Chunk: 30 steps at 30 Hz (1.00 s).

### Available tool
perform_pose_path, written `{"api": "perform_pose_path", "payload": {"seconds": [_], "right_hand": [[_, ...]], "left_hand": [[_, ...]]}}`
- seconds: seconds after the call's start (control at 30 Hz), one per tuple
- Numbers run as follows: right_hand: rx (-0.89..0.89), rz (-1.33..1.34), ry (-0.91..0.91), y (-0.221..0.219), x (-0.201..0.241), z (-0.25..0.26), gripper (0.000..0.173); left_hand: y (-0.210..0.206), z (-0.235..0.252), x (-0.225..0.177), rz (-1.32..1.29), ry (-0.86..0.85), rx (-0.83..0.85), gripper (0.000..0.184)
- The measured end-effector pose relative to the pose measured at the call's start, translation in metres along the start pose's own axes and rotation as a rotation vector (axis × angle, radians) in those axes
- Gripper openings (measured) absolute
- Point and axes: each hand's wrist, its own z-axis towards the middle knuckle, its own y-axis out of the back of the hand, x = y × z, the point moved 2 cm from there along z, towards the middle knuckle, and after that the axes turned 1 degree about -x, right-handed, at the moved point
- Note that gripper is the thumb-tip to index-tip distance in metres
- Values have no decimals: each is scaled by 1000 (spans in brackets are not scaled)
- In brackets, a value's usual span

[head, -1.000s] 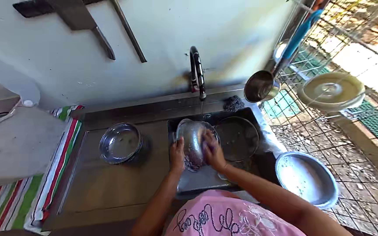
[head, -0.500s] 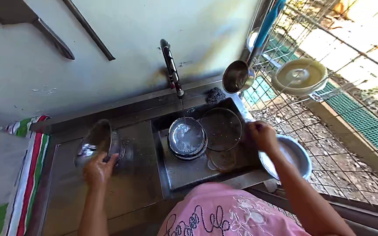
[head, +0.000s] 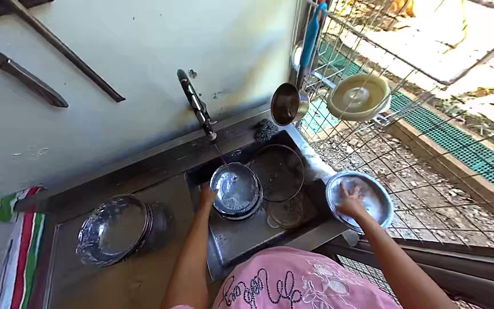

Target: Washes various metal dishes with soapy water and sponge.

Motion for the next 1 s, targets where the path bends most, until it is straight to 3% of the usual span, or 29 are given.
{"api": "perform_pose_path", "payload": {"seconds": [0.07,0.13,0.3,0.43,0.53,0.6,0.7,0.8,0.9,1.0], "right_hand": [[62,-92,13,-8,-1,-3,97],[49,-126,65,-10,-6,-5,79],[-91,209,95,12,-20,-1,46],[-153,673,79,51,-19,-19,37],[-146,961,204,79,-2,-42,45],[-109,1089,300,91,21,-57,45],[25,1222,407,89,82,-75,35],[194,1206,467,66,166,-82,32],[91,985,616,16,241,-80,38],[-32,616,944,-45,264,-83,41]], "left_hand": [[-13,1,-14,37,35,-83,46],[-17,2,-30,-31,-105,-150,45],[9,-10,-96,-55,-454,-79,42],[31,-20,-125,-40,-780,-143,43],[50,-32,-132,-30,-1166,-341,40],[56,-39,-131,-63,-1304,-465,40],[44,-54,-130,-214,-1178,-490,41],[14,-76,-137,-471,-784,-363,41],[-15,-102,-145,-697,-493,-264,44],[-32,-107,-142,-995,-277,-194,45]]}}
